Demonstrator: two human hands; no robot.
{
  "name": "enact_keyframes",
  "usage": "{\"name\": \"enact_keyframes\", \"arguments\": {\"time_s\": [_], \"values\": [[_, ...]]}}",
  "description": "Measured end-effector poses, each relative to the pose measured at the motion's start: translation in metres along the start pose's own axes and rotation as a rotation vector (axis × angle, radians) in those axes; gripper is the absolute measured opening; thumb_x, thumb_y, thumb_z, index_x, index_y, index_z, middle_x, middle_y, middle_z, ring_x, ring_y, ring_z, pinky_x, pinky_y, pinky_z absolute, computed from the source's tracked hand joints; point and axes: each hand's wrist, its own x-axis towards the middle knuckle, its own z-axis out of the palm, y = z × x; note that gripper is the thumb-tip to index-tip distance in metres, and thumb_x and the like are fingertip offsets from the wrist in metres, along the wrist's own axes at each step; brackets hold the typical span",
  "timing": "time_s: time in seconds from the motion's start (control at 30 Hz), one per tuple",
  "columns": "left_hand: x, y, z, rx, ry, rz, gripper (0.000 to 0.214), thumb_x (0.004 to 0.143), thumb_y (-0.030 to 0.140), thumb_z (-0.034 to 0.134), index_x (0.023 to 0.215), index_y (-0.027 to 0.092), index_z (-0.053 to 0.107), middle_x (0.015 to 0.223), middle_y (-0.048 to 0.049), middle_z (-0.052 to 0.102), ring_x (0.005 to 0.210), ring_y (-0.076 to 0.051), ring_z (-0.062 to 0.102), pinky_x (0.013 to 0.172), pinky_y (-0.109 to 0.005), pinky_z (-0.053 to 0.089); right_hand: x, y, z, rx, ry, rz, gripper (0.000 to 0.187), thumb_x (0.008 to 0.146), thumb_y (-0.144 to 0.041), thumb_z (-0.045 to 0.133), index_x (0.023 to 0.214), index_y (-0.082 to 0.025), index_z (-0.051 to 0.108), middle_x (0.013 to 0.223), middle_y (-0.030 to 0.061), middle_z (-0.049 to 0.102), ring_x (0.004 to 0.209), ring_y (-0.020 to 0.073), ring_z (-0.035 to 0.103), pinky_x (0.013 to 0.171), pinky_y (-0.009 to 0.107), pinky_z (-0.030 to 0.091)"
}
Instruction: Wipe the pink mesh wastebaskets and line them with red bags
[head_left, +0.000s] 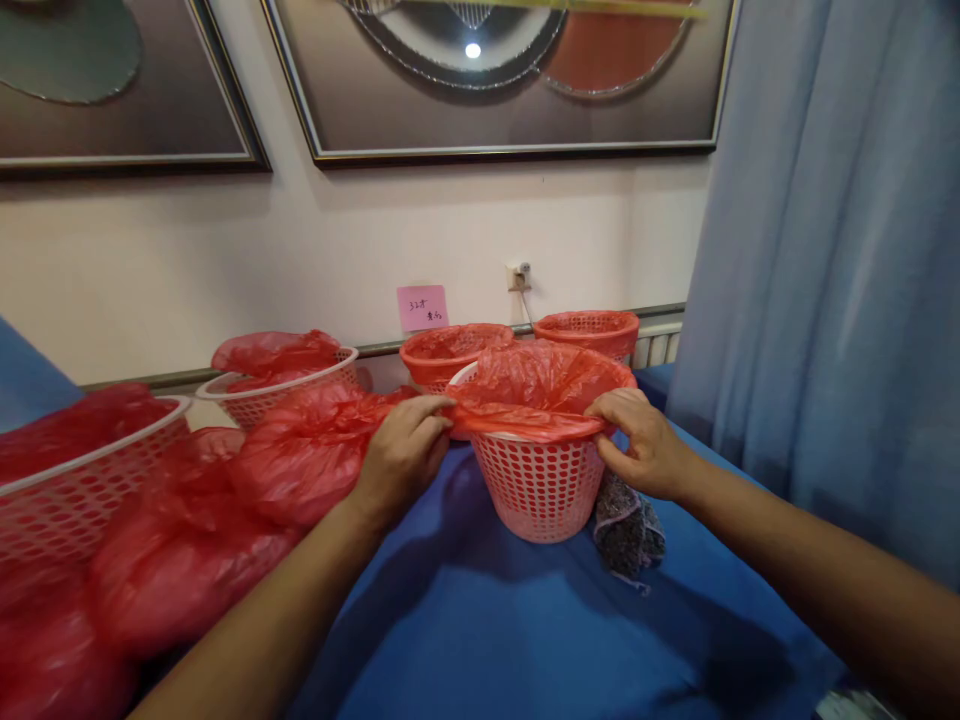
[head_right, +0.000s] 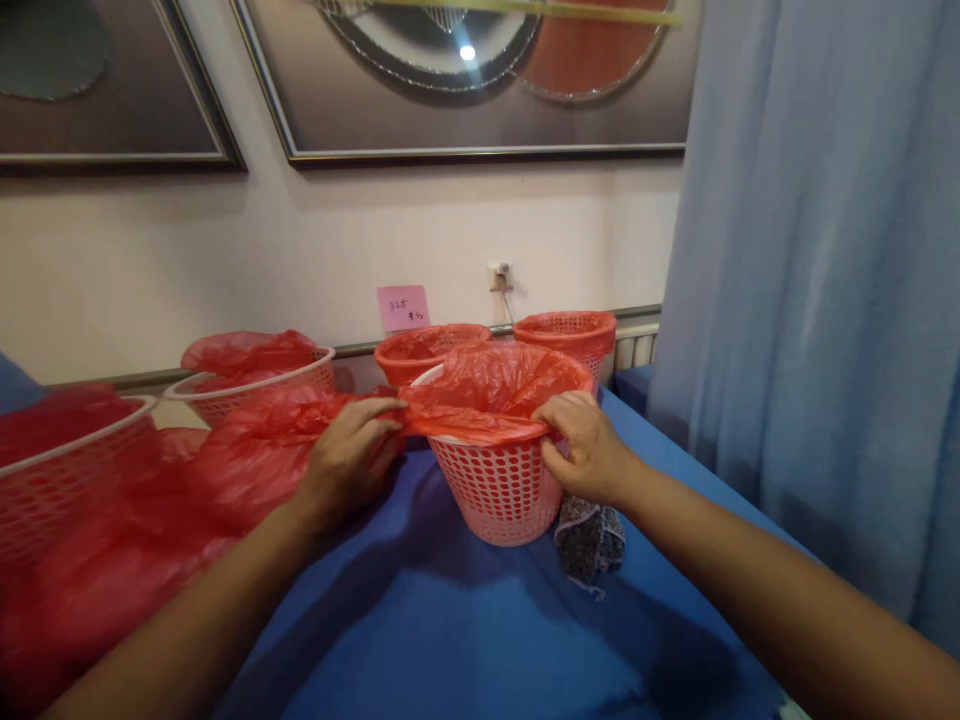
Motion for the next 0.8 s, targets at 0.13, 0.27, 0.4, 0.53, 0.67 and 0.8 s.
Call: {"name": "enact_keyframes", "arguments": {"time_s": [0.13, 0.27, 0.4, 0.53, 0.67, 0.8], "values": [[-0.021, 0.009, 0.008, -0.016, 0.036, -0.061, 0.011, 0.09, 0.009, 0.058, 0.094, 0.019, 0.06, 0.12, -0.0134, 0.069, 0.113, -0.025, 0.064, 0.098, -0.044, 0.055, 0.001, 0.001, -0.002, 0.021, -0.034, -0.019, 0.014, 0.085, -0.016, 0.055, 0.097, -0.022, 0.055, 0.084, 0.002, 0.063, 0.077, 0.0204, 0.057, 0.079, 0.039, 0.043], [-0.011, 0.001, 0.017, 0.005, 0.038, -0.14, 0.011, 0.089, 0.009, 0.056, 0.088, 0.019, 0.06, 0.122, -0.0128, 0.069, 0.117, -0.027, 0.062, 0.103, -0.049, 0.053, -0.003, 0.006, -0.005, 0.028, -0.032, 0.004, 0.026, 0.09, -0.034, 0.067, 0.11, -0.022, 0.056, 0.096, 0.0056, 0.067, 0.087, 0.0234, 0.061, 0.083, 0.041, 0.047], [-0.006, -0.003, 0.022, -0.002, 0.019, -0.108, 0.014, 0.087, 0.007, 0.055, 0.086, 0.019, 0.062, 0.125, -0.0132, 0.068, 0.12, -0.028, 0.062, 0.104, -0.05, 0.053, -0.007, 0.014, -0.009, -0.011, -0.036, -0.007, 0.037, 0.088, -0.042, 0.073, 0.113, -0.022, 0.055, 0.1, 0.0075, 0.067, 0.091, 0.0259, 0.062, 0.084, 0.043, 0.051], [-0.012, 0.006, 0.022, -0.045, -0.052, -0.016, 0.022, 0.079, 0.0, 0.053, 0.085, 0.018, 0.063, 0.135, -0.0142, 0.065, 0.13, -0.029, 0.057, 0.108, -0.052, 0.051, -0.004, 0.026, -0.011, -0.029, -0.075, -0.048, 0.043, 0.086, -0.048, 0.075, 0.115, -0.022, 0.054, 0.102, 0.0092, 0.066, 0.093, 0.0272, 0.063, 0.083, 0.044, 0.053], [-0.014, 0.014, 0.019, -0.113, -0.08, -0.045, 0.022, 0.073, -0.003, 0.053, 0.075, 0.018, 0.058, 0.139, -0.0152, 0.061, 0.133, -0.031, 0.054, 0.11, -0.053, 0.049, -0.005, 0.03, -0.006, -0.108, -0.019, -0.107, 0.054, 0.087, -0.052, 0.072, 0.126, -0.021, 0.051, 0.109, 0.0123, 0.066, 0.101, 0.0315, 0.063, 0.089, 0.053, 0.052], [-0.012, 0.019, 0.019, -0.137, -0.075, -0.093, 0.02, 0.076, 0.0, 0.054, 0.079, 0.019, 0.059, 0.136, -0.0144, 0.06, 0.13, -0.031, 0.053, 0.109, -0.057, 0.049, -0.02, 0.008, 0.006, -0.225, 0.129, -0.189, 0.075, 0.084, -0.048, 0.078, 0.145, -0.026, 0.04, 0.138, 0.0164, 0.056, 0.13, 0.0375, 0.052, 0.107, 0.061, 0.043]]}}
